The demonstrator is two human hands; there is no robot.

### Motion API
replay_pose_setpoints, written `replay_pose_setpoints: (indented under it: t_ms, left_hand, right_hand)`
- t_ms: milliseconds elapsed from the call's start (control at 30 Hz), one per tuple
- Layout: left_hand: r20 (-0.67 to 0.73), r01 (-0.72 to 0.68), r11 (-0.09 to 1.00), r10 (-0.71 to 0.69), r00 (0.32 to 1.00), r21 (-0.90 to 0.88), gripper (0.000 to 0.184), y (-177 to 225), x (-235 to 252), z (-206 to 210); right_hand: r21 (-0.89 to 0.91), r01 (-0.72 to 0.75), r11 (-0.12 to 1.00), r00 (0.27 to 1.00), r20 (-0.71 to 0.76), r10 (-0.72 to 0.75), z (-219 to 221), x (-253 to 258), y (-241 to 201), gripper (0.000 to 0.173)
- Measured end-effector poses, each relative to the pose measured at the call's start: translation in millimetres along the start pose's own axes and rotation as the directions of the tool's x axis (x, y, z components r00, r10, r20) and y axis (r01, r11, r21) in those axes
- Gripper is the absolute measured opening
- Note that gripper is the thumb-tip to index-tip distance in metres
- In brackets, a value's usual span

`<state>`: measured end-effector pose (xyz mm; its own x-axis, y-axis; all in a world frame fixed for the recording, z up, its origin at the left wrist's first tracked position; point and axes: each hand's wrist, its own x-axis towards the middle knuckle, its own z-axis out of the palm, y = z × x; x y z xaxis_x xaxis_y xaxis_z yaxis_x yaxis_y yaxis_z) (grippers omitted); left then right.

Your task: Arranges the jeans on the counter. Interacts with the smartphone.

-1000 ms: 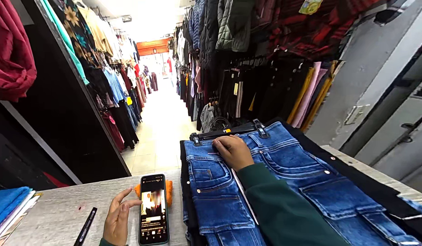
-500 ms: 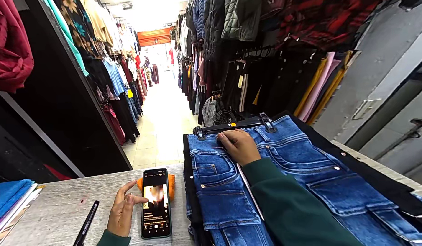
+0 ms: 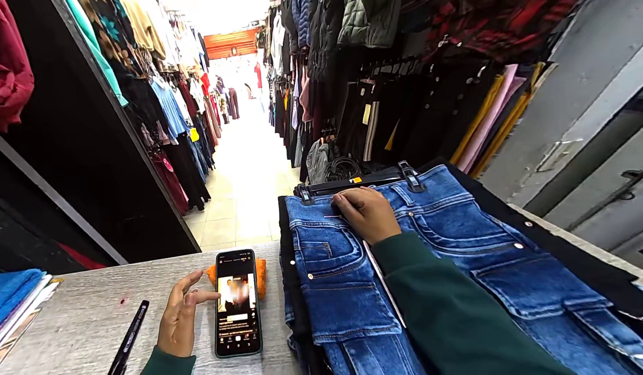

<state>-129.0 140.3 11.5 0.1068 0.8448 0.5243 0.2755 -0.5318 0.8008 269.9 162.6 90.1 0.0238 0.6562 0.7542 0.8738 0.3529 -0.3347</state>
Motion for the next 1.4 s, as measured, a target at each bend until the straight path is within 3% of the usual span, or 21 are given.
replay_pose_setpoints:
  t_ms: [200,333,467,567,633,700,767,933,1267,1333,1400]
  left_hand:
    - [-0.015,0.002,1.000,-0.002,1.000,0.007,0.071,2.8,0.7,0.6]
    - [-0.008,-0.015,1.000,0.015,1.000,-0.014,0.073,0.8,1.9,1.7]
    - [0.001,-0.045,0.999,0.045,0.999,-0.030,0.074,0.6,1.9,0.5]
    - [-0.009,-0.040,0.999,0.040,0.999,-0.006,0.073,-1.3,1.8,-0.2]
    - [-0.036,-0.035,0.999,0.036,0.999,0.023,0.059,-3.0,2.0,-0.7]
    - [-0.102,-0.005,1.000,0.007,0.995,0.023,0.030,-1.3,2.6,1.1]
    - [-0.163,-0.005,1.000,0.005,0.987,0.003,0.012,1.3,3.8,3.3]
    - [-0.199,-0.066,0.997,0.074,0.977,0.047,0.009,5.4,3.5,4.1]
    - [-0.188,0.046,0.999,-0.040,0.981,0.027,0.018,15.0,1.4,4.5]
    - [-0.192,0.090,0.995,-0.095,0.977,-0.036,0.019,17.0,2.5,4.9]
    - [-0.197,0.117,0.971,-0.159,0.967,-0.210,0.027,17.7,4.9,6.0]
  right_hand:
    - [0.023,0.000,1.000,1.000,-0.026,0.001,-2.0,0.3,-2.4,0.038]
    - [0.221,-0.106,0.969,0.966,-0.208,0.153,-10.4,0.1,-6.1,0.036]
    - [0.589,-0.252,0.768,0.840,-0.262,0.476,-16.4,6.7,-8.0,0.043]
    - [0.725,-0.272,0.633,0.812,-0.179,0.555,-20.5,9.3,-9.7,0.052]
    - [0.755,-0.278,0.594,0.810,-0.147,0.567,-22.4,9.5,-8.7,0.054]
    - [0.772,-0.277,0.572,0.810,-0.132,0.571,-23.2,9.7,-8.3,0.053]
    - [0.767,-0.282,0.576,0.817,-0.124,0.564,-23.1,9.5,-7.5,0.053]
    - [0.755,-0.286,0.590,0.828,-0.115,0.549,-22.5,9.6,-7.5,0.053]
    - [0.743,-0.293,0.602,0.838,-0.104,0.536,-21.5,9.4,-7.6,0.053]
    - [0.743,-0.292,0.603,0.840,-0.102,0.532,-22.1,9.1,-8.2,0.053]
    - [0.746,-0.291,0.598,0.840,-0.100,0.534,-22.1,9.1,-8.3,0.053]
